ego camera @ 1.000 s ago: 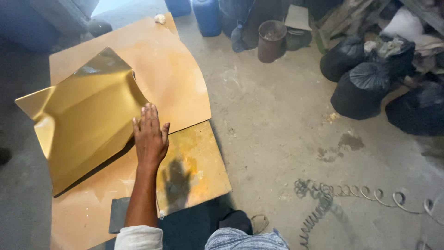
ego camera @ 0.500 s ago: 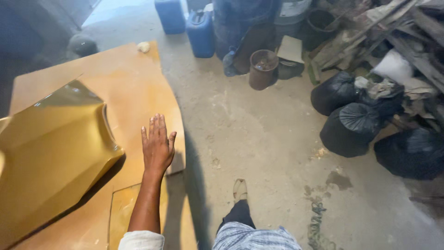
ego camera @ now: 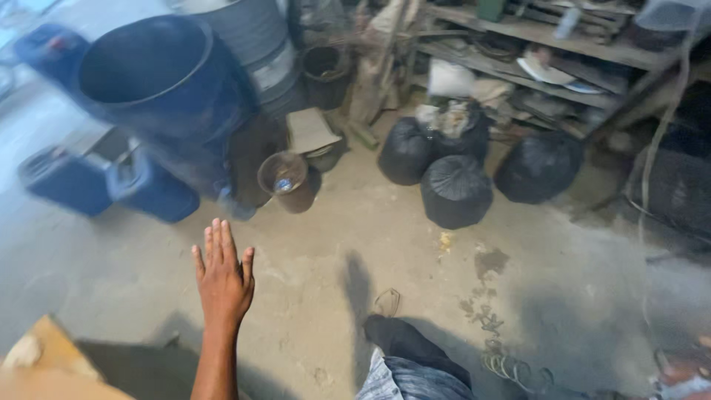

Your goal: The person sands a gold-colored curved panel with a sanding block, then uses a spray gun to apply a clear coat over the entire surface. The panel is placed on a workbench and rotated to access different sides during spraying.

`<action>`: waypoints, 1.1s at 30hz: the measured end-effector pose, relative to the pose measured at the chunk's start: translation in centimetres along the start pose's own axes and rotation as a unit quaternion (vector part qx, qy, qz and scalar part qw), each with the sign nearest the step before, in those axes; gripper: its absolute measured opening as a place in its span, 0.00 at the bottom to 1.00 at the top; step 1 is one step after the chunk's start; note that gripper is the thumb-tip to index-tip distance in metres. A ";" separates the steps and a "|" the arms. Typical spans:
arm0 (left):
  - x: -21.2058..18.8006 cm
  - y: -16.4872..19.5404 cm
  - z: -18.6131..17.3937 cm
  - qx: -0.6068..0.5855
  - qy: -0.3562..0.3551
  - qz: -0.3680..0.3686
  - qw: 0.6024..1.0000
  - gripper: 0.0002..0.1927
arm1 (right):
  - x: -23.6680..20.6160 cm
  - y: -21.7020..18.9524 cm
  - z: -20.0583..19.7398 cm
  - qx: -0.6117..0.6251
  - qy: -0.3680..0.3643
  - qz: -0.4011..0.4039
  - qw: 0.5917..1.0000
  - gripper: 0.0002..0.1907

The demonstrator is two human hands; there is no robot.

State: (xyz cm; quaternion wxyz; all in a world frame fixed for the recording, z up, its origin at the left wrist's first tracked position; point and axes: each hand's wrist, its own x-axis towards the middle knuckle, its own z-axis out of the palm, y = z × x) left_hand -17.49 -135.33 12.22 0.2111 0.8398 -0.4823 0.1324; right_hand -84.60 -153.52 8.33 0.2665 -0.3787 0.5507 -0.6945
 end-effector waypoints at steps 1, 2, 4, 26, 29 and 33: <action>2.9 0.6 1.7 -0.015 0.002 0.027 1.000 0.34 | -0.2 0.5 0.3 0.001 0.012 0.000 1.000 0.21; 5.4 1.0 3.2 -0.032 -0.003 0.052 0.998 0.34 | -0.8 0.9 0.9 -0.006 0.021 -0.001 1.000 0.21; 11.7 3.7 7.5 -0.071 -0.012 0.106 0.992 0.34 | -2.0 0.8 3.1 -0.011 0.038 -0.009 0.999 0.22; 6.8 25.8 16.7 -0.379 -0.203 0.871 0.237 0.40 | -49.8 -6.6 40.1 -0.259 0.676 0.045 0.688 0.17; 1.9 17.6 13.1 -0.370 -0.226 0.894 0.112 0.40 | -59.2 -8.2 46.3 -0.236 0.767 0.062 0.594 0.17; -2.7 7.4 9.7 -0.347 -0.251 0.904 0.000 0.41 | -69.6 -8.9 54.7 -0.216 0.853 0.084 0.467 0.17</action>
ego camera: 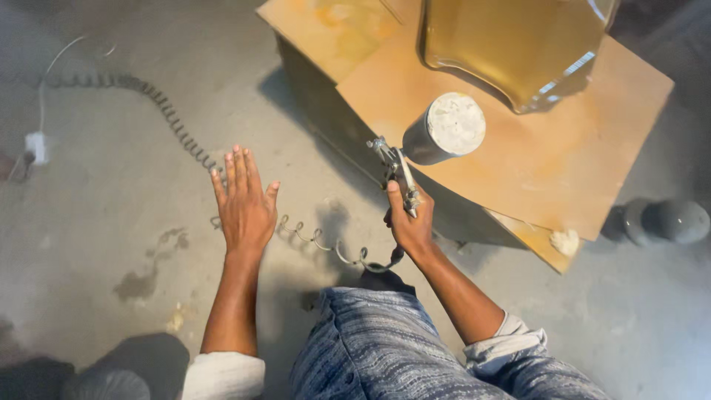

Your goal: The person sands a gold-colored curved panel with a sanding block, then uses a spray gun to apply a clear coat over the entire surface. The panel is placed on a workbench and rotated to access different sides during spraying.

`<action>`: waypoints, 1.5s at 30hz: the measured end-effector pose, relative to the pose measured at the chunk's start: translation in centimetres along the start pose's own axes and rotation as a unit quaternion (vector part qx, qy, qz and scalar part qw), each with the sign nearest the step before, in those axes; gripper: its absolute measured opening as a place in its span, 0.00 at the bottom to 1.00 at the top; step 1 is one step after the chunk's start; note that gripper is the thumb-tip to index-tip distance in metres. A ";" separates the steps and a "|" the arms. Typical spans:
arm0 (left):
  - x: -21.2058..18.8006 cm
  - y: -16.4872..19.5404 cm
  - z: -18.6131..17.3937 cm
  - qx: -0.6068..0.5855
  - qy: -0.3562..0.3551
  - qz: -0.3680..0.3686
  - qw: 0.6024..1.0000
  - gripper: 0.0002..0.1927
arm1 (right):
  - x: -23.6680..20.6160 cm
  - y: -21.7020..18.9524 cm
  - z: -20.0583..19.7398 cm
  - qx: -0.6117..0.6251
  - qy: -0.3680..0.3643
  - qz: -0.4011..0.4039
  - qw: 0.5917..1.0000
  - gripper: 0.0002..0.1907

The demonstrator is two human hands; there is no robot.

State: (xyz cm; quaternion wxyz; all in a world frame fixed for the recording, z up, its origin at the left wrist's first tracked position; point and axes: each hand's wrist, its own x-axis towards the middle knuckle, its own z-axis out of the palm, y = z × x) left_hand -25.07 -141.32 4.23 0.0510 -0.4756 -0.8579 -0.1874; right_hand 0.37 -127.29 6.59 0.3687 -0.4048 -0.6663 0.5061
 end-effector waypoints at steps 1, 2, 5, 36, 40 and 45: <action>0.7 2.0 1.1 -0.008 -0.009 0.018 1.000 0.41 | -0.3 1.0 -2.5 -0.005 0.025 0.013 1.000 0.17; 0.6 3.7 2.2 -0.014 -0.020 0.030 0.999 0.41 | -1.1 2.2 -4.8 -0.013 0.055 0.027 0.998 0.17; 0.2 8.0 4.8 -0.010 -0.040 0.070 0.997 0.40 | -2.9 5.3 -9.9 -0.019 0.124 0.051 0.991 0.17; 5.7 27.0 12.6 -0.025 -0.121 0.251 0.960 0.37 | -3.0 16.7 -34.4 0.071 0.381 0.158 0.908 0.19; 6.7 31.4 13.8 -0.031 -0.109 0.257 0.960 0.37 | -3.7 16.3 -36.8 0.067 0.267 0.163 0.947 0.18; 6.3 37.6 16.9 -0.028 -0.082 0.247 0.965 0.37 | -1.7 18.8 -44.5 0.077 0.171 0.166 0.968 0.17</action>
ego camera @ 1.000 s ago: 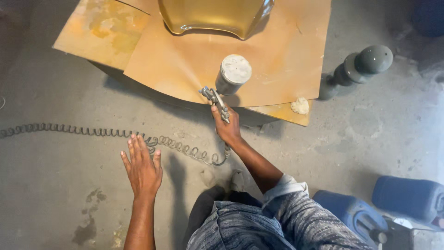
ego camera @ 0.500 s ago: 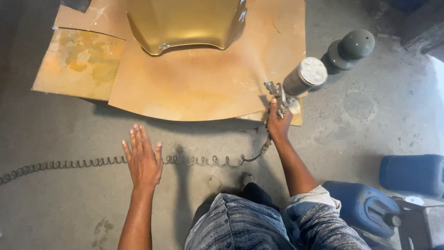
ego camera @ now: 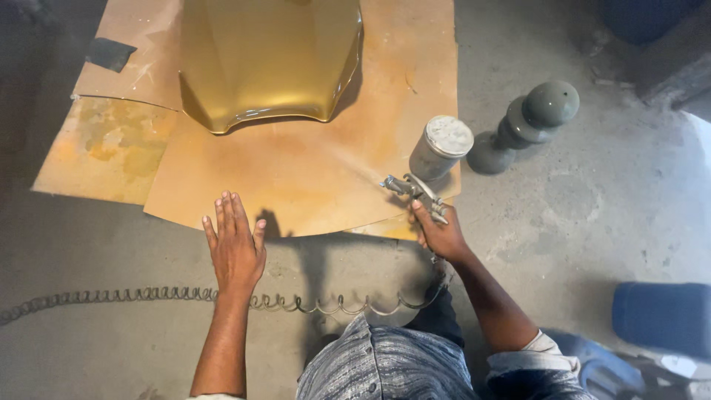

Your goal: The person sands a gold-colored curved panel with a sanding block, then uses a spray gun to apply a clear coat over the entire surface. The panel is placed on a workbench and rotated to access different sides during spraying.

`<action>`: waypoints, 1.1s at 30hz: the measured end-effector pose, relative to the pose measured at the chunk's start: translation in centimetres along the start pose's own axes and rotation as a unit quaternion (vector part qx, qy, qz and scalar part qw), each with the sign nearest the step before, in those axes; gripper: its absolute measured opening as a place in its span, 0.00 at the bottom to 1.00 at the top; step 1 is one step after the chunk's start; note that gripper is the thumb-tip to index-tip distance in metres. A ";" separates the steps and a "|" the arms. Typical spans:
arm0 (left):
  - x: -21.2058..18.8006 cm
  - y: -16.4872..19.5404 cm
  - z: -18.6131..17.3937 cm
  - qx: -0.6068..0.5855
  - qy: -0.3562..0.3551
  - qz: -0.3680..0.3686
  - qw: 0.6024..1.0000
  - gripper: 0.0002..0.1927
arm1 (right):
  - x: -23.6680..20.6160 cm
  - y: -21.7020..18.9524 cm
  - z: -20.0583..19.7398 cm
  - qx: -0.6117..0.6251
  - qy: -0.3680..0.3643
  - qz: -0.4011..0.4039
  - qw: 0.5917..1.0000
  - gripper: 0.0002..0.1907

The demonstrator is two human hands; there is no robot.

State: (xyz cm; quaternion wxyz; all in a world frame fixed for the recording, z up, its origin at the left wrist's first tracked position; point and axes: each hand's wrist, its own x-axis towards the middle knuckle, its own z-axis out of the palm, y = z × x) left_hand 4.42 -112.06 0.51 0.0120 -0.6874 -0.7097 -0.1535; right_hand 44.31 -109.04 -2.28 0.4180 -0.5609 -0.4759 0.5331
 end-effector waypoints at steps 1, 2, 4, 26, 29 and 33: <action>0.7 1.6 0.9 0.000 0.002 -0.009 1.000 0.37 | 1.7 -0.1 -2.0 -0.002 -0.007 -0.011 1.000 0.18; 1.5 3.1 1.8 0.000 0.005 -0.020 1.000 0.37 | 3.7 -0.3 -3.9 -0.004 -0.016 -0.023 1.000 0.19; 2.1 7.0 3.1 0.005 0.010 -0.043 0.999 0.37 | 7.7 -1.1 -8.1 -0.032 -0.016 -0.012 0.999 0.20; 2.5 25.3 3.6 0.045 0.056 -0.165 0.984 0.36 | 16.4 -7.8 -32.8 -0.100 -0.152 -0.055 0.982 0.21; 2.4 26.5 3.7 0.052 0.060 -0.172 0.982 0.36 | 18.7 -7.8 -31.8 -0.110 -0.212 -0.059 0.969 0.21; 4.0 28.4 4.3 0.072 0.061 -0.197 0.976 0.36 | 24.2 -7.5 -28.4 -0.100 -0.279 -0.040 0.954 0.22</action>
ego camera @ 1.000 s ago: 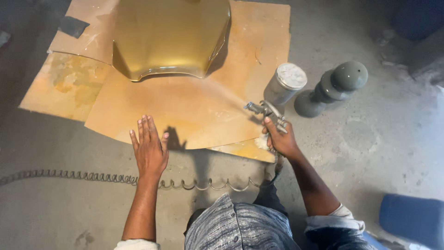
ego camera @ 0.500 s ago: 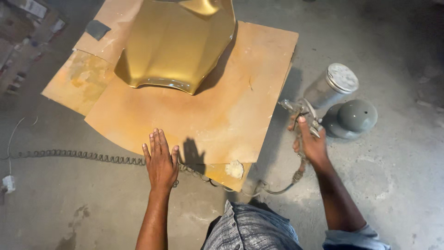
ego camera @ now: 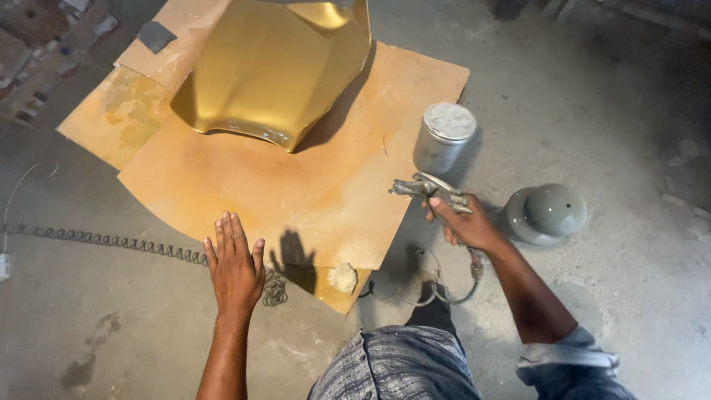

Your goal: The person sands a gold-colored curved panel with a sanding block, then uses a spray gun to apply a clear coat over the entire surface. The panel is placed on a workbench and rotated to access different sides during spraying.

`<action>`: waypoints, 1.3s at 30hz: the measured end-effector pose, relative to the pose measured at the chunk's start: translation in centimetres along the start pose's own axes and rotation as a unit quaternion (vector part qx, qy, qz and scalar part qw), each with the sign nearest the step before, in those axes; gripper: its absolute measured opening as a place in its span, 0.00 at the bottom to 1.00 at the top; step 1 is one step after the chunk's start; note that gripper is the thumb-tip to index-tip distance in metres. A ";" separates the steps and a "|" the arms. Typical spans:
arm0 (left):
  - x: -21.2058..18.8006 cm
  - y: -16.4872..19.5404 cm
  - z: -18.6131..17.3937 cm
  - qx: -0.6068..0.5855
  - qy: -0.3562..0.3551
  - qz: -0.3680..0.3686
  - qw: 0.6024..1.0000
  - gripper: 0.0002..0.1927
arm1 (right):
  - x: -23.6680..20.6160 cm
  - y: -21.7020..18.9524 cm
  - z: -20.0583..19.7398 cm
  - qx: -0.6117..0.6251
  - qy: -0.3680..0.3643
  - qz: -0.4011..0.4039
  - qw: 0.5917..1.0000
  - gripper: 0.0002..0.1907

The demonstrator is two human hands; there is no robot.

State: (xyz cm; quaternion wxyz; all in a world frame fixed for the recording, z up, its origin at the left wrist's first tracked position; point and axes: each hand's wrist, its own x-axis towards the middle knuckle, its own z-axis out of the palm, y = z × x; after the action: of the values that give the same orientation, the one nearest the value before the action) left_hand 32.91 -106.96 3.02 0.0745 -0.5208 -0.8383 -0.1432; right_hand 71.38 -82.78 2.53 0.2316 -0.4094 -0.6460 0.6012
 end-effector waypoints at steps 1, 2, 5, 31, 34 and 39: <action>0.2 0.7 0.2 0.003 0.000 -0.011 1.000 0.36 | 1.8 0.2 -0.4 -0.009 -0.015 -0.002 1.000 0.22; 0.6 1.5 0.5 0.006 0.002 -0.024 1.000 0.36 | 3.8 0.3 -0.9 -0.019 -0.031 -0.007 0.999 0.22; 1.8 3.6 1.3 0.026 0.023 -0.064 0.997 0.36 | 9.8 0.6 -4.1 -0.034 -0.038 -0.031 0.998 0.22; 8.3 15.4 4.1 0.094 0.044 -0.199 0.974 0.36 | 40.6 -2.2 -23.4 -0.004 0.124 -0.119 0.985 0.23; 8.4 15.6 4.2 0.095 0.041 -0.204 0.973 0.36 | 41.1 -1.9 -23.4 -0.034 0.107 -0.093 0.989 0.23; 7.6 15.3 4.6 0.100 0.037 -0.225 0.969 0.37 | 36.7 2.3 -23.2 -0.055 0.043 -0.073 0.995 0.22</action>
State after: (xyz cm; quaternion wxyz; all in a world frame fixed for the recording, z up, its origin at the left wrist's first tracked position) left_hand 43.33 -92.60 3.22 0.1230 -0.3033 -0.9405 -0.0908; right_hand 69.82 -39.68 -2.80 0.2792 -0.3989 -0.6959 0.5279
